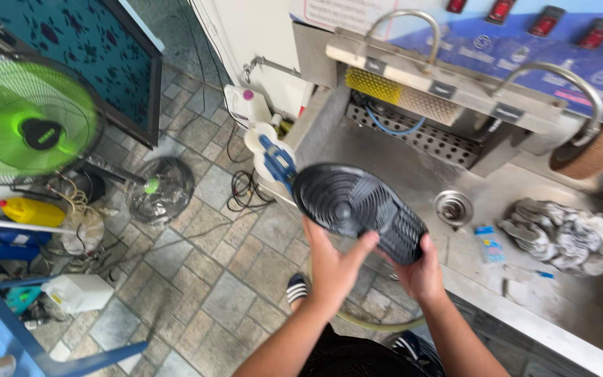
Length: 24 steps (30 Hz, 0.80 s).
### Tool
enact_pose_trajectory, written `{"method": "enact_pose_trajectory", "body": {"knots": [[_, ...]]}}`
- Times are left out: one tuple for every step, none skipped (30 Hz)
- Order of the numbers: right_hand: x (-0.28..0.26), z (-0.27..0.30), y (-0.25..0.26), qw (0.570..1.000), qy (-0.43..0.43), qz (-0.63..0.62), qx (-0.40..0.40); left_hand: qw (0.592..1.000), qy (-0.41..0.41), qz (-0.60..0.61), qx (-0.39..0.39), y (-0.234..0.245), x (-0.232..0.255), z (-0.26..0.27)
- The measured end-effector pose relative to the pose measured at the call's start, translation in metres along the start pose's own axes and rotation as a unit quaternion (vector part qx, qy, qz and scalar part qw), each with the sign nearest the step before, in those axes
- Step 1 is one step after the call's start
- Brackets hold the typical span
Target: The person rinses a black sneaker under a faucet, sprays the sole with a handheld sprayer, scrubs the sole with a brush, and rinses again. The person handles the sneaker and cleaning tools throughout the process.
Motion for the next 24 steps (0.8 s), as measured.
{"method": "enact_pose_trajectory", "body": {"knots": [[0.019, -0.004, -0.001, 1.0, -0.002, -0.008, -0.007, 0.997, 0.011, 0.073, 0.002, 0.007, -0.004, 0.002], [0.037, -0.011, -0.001, 1.0, -0.004, -0.017, -0.013, 0.989, 0.023, 0.145, 0.004, 0.015, -0.01, 0.002], [0.055, -0.014, -0.002, 0.999, -0.029, 0.002, -0.031, 0.975, 0.04, 0.217, 0.008, 0.026, -0.017, 0.003], [0.071, -0.018, -0.002, 0.997, -0.054, 0.02, -0.05, 0.973, 0.035, 0.226, 0.026, 0.045, -0.026, 0.001], [0.085, -0.025, 0.001, 0.994, -0.08, 0.041, -0.069, 0.97, 0.03, 0.235, 0.046, 0.064, -0.039, -0.003], [0.094, -0.035, 0.005, 0.99, -0.081, 0.093, -0.067, 0.967, 0.025, 0.244, 0.067, 0.081, -0.052, -0.007], [0.101, -0.052, 0.004, 0.985, -0.076, 0.143, -0.065, 0.971, 0.029, 0.223, 0.079, 0.101, -0.067, -0.017], [0.108, -0.067, -0.001, 0.976, -0.071, 0.193, -0.063, 0.975, 0.033, 0.201, 0.091, 0.125, -0.081, -0.03], [0.112, -0.076, -0.007, 0.968, -0.024, 0.244, -0.049, 0.978, 0.046, 0.177, 0.103, 0.15, -0.094, -0.04], [0.113, -0.094, -0.016, 0.955, 0.023, 0.294, -0.036, 0.985, 0.058, 0.13, 0.095, 0.173, -0.112, -0.059], [0.112, -0.112, -0.025, 0.935, 0.068, 0.346, -0.029, 0.99, 0.069, 0.082, 0.092, 0.192, -0.129, -0.079], [0.115, -0.122, -0.036, 0.91, 0.084, 0.406, -0.001, 0.991, 0.087, 0.069, 0.069, 0.209, -0.141, -0.094], [0.116, -0.14, -0.049, 0.879, 0.107, 0.465, 0.022, 0.992, 0.096, 0.058, 0.05, 0.223, -0.153, -0.114], [0.115, -0.158, -0.062, 0.842, 0.131, 0.521, 0.044, 0.993, 0.105, 0.054, 0.027, 0.234, -0.162, -0.132], [0.118, -0.175, -0.07, 0.837, 0.099, 0.535, 0.053, 0.992, 0.117, 0.05, 0.001, 0.244, -0.17, -0.148], [0.123, -0.192, -0.076, 0.831, 0.067, 0.549, 0.062, 0.99, 0.128, 0.045, -0.025, 0.251, -0.178, -0.163], [0.128, -0.2, -0.079, 0.823, 0.031, 0.563, 0.076, 0.989, 0.132, 0.039, -0.052, 0.256, -0.183, -0.174], [0.137, -0.209, -0.081, 0.852, -0.011, 0.518, 0.075, 0.987, 0.136, 0.033, -0.08, 0.259, -0.187, -0.184], [0.144, -0.221, -0.081, 0.877, -0.048, 0.473, 0.072, 0.985, 0.136, 0.028, -0.105, 0.258, -0.193, -0.195], [0.15, -0.23, -0.08, 0.898, -0.086, 0.426, 0.07, 0.975, 0.167, -0.032, -0.14, 0.257, -0.2, -0.202], [0.152, -0.237, -0.082, 0.907, -0.049, 0.416, 0.046, 0.961, 0.196, -0.091, -0.173, 0.258, -0.207, -0.207], [0.154, -0.241, -0.084, 0.914, -0.013, 0.405, 0.023, 0.94, 0.225, -0.15, -0.206, 0.257, -0.213, -0.211], [0.156, -0.24, -0.085, 0.92, 0.024, 0.391, 0.001, 0.947, 0.172, -0.165, -0.215, 0.253, -0.215, -0.22], [0.157, -0.235, -0.081, 0.914, 0.03, 0.403, 0.026, 0.951, 0.119, -0.179, -0.223, 0.248, -0.216, -0.226]]}}
Point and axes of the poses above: each hand's wrist, its own z-axis away from the middle knuckle, its own y-axis out of the back of the hand, x = y × z, the point moved 4 cm from there along -z, towards the middle knuckle, and after that the axes turned 9 degrees about -y, right-handed, at the moved point
